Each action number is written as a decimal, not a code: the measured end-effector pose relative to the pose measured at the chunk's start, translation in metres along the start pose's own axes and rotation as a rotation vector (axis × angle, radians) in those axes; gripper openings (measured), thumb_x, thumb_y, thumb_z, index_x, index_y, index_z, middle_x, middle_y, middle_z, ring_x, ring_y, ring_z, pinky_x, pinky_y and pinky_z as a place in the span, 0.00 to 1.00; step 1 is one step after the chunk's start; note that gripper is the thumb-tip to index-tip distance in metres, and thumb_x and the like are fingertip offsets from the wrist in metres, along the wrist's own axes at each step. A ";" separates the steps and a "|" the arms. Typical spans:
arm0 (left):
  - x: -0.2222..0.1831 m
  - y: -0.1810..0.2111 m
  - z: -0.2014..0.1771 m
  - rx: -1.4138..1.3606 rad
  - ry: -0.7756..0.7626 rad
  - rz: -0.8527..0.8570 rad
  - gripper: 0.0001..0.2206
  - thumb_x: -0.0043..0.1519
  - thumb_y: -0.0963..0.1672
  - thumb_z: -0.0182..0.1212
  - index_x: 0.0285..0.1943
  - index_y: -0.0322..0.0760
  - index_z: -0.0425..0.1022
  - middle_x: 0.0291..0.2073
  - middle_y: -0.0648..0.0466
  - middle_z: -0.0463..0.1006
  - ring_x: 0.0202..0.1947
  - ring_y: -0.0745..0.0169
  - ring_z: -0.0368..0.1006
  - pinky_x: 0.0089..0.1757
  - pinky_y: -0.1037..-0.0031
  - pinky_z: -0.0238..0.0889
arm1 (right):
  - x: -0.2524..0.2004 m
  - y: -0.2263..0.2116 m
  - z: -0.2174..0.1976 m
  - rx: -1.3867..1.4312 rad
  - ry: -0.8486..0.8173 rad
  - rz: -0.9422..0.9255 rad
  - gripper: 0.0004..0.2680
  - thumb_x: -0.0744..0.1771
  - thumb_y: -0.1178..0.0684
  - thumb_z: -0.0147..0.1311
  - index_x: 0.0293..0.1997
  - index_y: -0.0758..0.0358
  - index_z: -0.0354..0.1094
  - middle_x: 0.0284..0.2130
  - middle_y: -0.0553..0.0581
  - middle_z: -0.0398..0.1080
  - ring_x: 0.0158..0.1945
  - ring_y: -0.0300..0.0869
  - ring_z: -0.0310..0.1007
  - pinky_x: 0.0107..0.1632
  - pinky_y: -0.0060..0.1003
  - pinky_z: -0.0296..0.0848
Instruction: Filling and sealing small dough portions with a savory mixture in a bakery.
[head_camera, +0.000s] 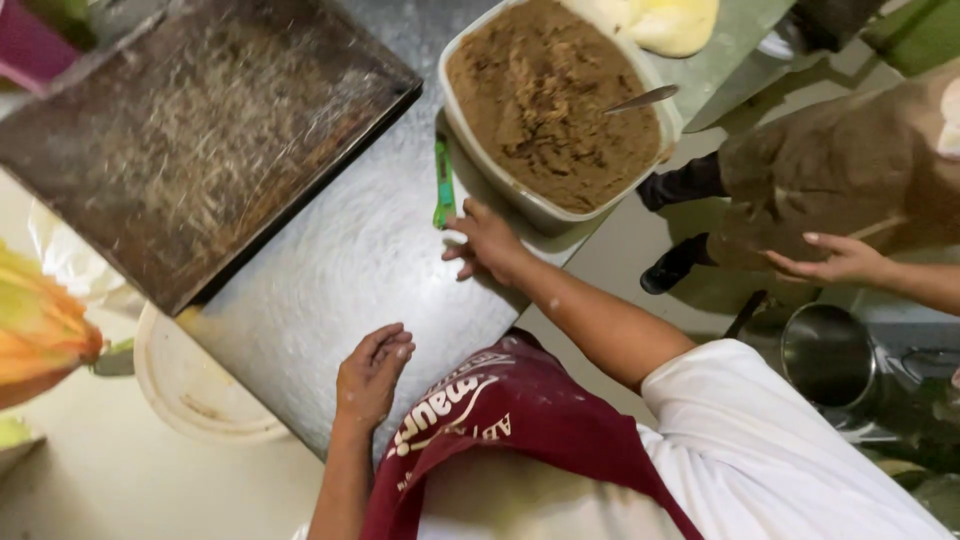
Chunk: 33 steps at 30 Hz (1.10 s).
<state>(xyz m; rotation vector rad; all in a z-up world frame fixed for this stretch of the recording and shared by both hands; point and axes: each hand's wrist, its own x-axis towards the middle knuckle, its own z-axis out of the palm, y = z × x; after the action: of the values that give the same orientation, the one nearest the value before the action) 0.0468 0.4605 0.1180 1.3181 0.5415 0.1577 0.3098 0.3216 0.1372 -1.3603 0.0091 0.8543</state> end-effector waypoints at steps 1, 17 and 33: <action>0.005 -0.001 0.002 0.006 -0.021 0.011 0.18 0.63 0.36 0.62 0.62 0.22 0.73 0.47 0.31 0.80 0.46 0.49 0.80 0.49 0.64 0.77 | -0.010 0.002 -0.009 0.007 0.014 -0.019 0.33 0.69 0.46 0.57 0.76 0.73 0.33 0.56 0.76 0.64 0.36 0.58 0.81 0.23 0.47 0.84; -0.034 0.037 0.033 0.420 0.242 0.046 0.15 0.62 0.43 0.62 0.57 0.34 0.78 0.51 0.48 0.83 0.51 0.62 0.80 0.53 0.74 0.73 | -0.047 0.019 -0.036 -0.493 -0.238 -0.392 0.13 0.69 0.54 0.51 0.60 0.66 0.67 0.27 0.53 0.75 0.24 0.37 0.72 0.29 0.31 0.74; -0.098 -0.031 0.041 1.612 0.682 0.415 0.24 0.62 0.56 0.58 0.64 0.48 0.75 0.69 0.51 0.72 0.72 0.41 0.65 0.65 0.48 0.58 | -0.039 0.036 -0.111 -1.033 -0.373 -1.075 0.12 0.68 0.53 0.55 0.56 0.65 0.71 0.47 0.63 0.75 0.49 0.52 0.73 0.47 0.48 0.77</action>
<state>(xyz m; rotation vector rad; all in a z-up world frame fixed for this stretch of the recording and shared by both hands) -0.0251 0.3766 0.1231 2.9954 1.0328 0.6014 0.3140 0.2055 0.0962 -1.7694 -1.4901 0.1064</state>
